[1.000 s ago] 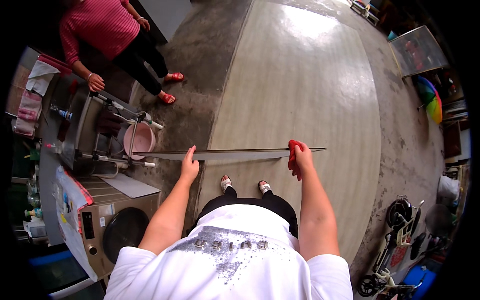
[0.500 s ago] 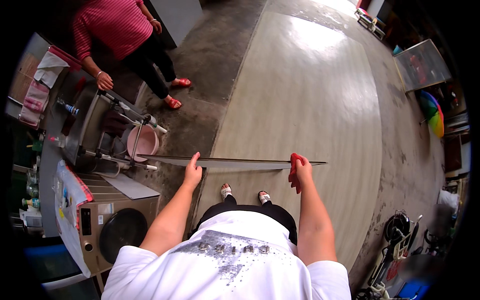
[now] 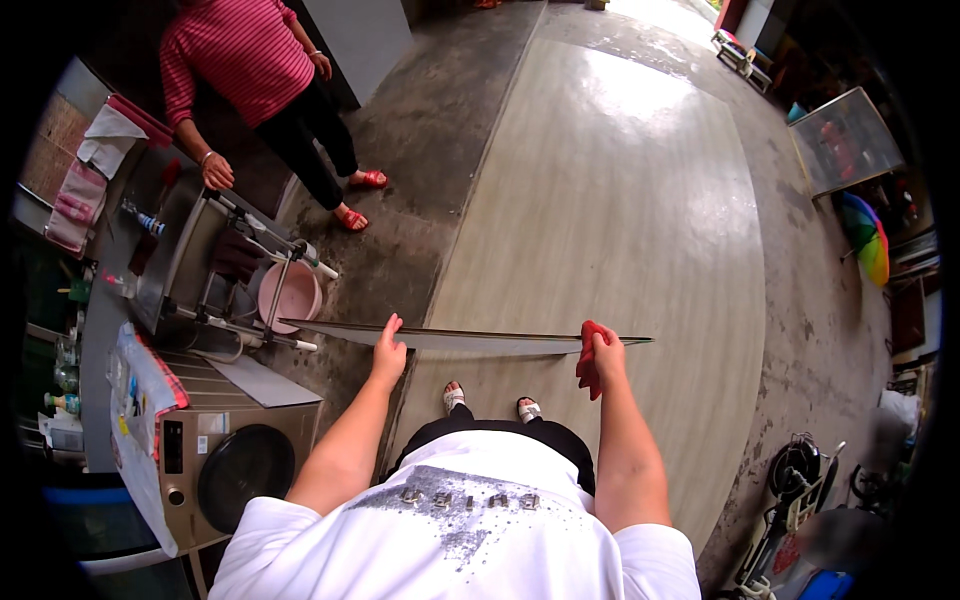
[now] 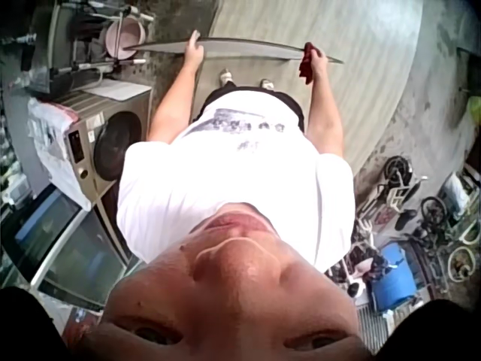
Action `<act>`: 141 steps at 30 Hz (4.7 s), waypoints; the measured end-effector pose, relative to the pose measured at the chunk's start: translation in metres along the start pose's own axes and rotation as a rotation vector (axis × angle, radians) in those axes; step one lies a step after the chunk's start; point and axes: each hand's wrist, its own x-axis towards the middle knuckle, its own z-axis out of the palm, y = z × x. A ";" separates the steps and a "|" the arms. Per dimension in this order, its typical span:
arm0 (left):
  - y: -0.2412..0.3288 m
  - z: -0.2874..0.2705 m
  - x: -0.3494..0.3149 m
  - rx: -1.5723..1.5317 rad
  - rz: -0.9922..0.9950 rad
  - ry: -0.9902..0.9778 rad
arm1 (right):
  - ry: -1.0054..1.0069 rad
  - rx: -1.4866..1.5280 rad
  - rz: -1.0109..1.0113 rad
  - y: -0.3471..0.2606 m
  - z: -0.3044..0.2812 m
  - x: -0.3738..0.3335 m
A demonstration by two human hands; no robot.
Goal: The person wipes a window screen with a cloth, cleaning both the mesh surface and the metal frame.
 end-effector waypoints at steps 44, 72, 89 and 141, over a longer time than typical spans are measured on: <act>0.016 -0.003 0.009 0.060 0.023 -0.005 | -0.374 -0.445 -0.543 -0.156 0.163 -0.081; 0.006 0.002 0.018 0.155 0.141 -0.055 | -0.194 -0.472 -0.500 -0.139 0.121 -0.066; -0.007 0.003 0.018 0.144 0.147 -0.084 | 0.864 -0.393 -0.169 -0.082 -0.352 -0.013; 0.030 -0.010 0.011 0.589 0.192 -0.265 | 0.677 -0.298 -0.440 -0.056 -0.466 0.062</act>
